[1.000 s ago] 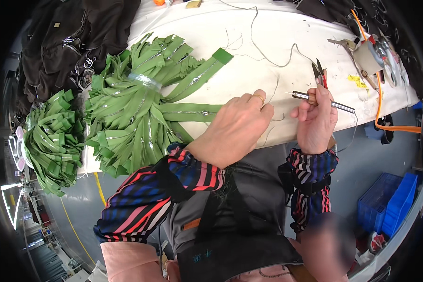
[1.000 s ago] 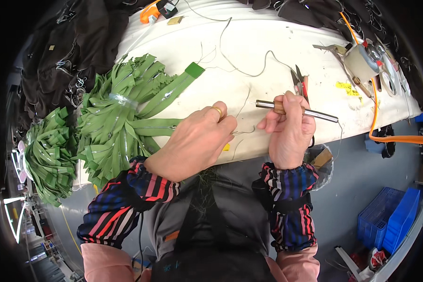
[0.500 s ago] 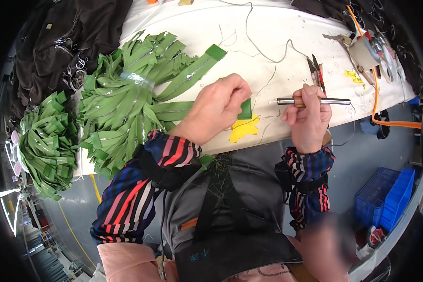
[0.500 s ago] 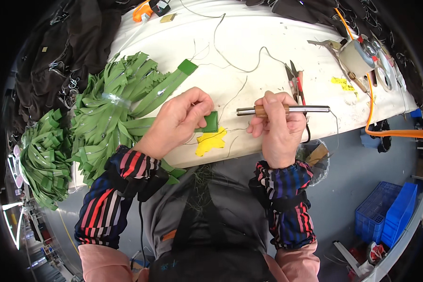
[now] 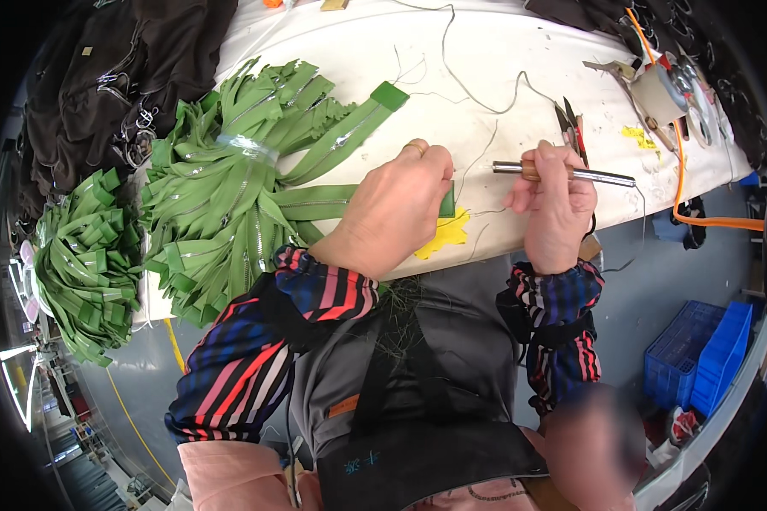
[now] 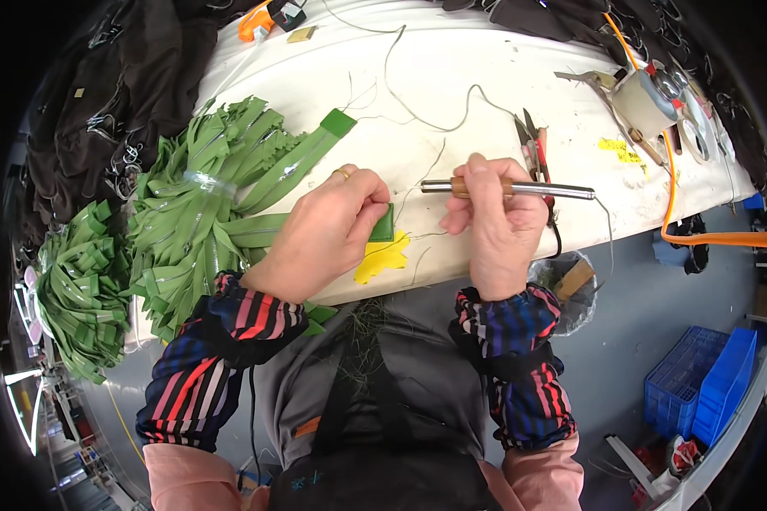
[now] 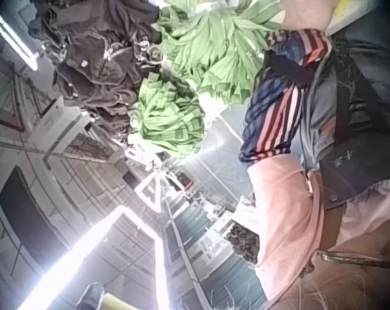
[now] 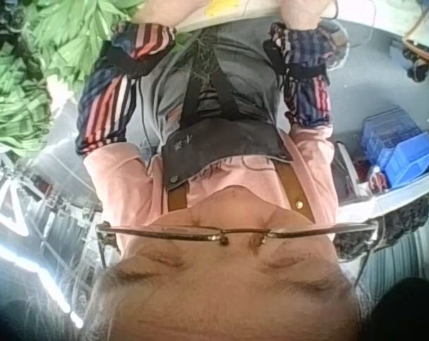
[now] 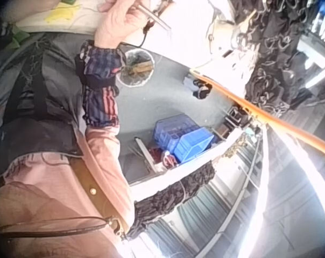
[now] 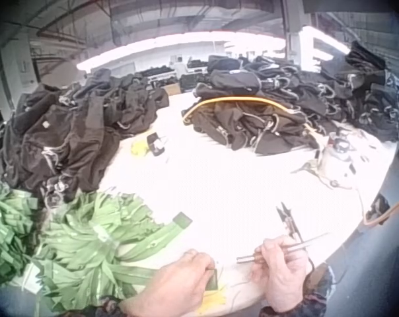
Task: The worker is assembling and joining green material strips using a hand-held sewing or punching tool in a workshop setting.
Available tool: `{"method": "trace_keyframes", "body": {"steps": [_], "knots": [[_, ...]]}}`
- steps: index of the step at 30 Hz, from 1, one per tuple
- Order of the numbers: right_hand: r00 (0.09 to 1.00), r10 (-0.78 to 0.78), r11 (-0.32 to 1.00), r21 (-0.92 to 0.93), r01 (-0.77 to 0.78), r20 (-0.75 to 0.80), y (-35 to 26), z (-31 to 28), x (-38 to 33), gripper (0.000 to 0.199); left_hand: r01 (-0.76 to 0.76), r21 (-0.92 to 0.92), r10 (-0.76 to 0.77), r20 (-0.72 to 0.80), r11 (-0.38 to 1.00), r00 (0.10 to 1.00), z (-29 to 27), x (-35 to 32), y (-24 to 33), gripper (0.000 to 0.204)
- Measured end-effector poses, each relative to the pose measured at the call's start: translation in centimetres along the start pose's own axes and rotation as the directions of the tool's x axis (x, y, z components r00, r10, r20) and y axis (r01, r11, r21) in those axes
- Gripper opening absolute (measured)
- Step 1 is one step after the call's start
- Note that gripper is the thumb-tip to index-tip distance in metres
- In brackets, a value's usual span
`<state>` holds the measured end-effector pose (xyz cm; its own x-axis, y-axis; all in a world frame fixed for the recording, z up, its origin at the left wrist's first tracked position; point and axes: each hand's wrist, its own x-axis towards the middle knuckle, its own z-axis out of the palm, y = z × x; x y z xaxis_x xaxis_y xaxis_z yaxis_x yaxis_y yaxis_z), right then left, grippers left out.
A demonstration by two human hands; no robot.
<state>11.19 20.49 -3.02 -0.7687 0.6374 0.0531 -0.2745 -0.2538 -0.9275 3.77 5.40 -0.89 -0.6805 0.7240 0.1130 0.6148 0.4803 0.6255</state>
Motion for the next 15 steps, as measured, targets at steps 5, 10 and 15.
{"method": "trace_keyframes", "body": {"steps": [5, 10, 15], "knots": [[1.0, 0.026, 0.998, -0.055, -0.026, 0.009, 0.2, 0.9, 0.5, 0.022, -0.001, -0.01, 0.001, -0.025, 1.0, 1.0, 0.2, 0.2, 0.0, 0.005], [0.999, 0.049, 0.987, -0.156, -0.045, 0.02, 0.3, 0.5, 0.3, 0.019, -0.005, -0.117, -0.002, -0.066, 0.993, 0.998, 0.5, 0.2, -0.7, 0.003], [0.991, 0.124, 0.968, -0.229, -0.108, 0.058, -0.1, 1.0, 0.2, 0.017, 0.055, -0.215, -0.057, -0.004, 0.975, 0.998, 0.3, 0.6, -1.0, 0.006]]}}
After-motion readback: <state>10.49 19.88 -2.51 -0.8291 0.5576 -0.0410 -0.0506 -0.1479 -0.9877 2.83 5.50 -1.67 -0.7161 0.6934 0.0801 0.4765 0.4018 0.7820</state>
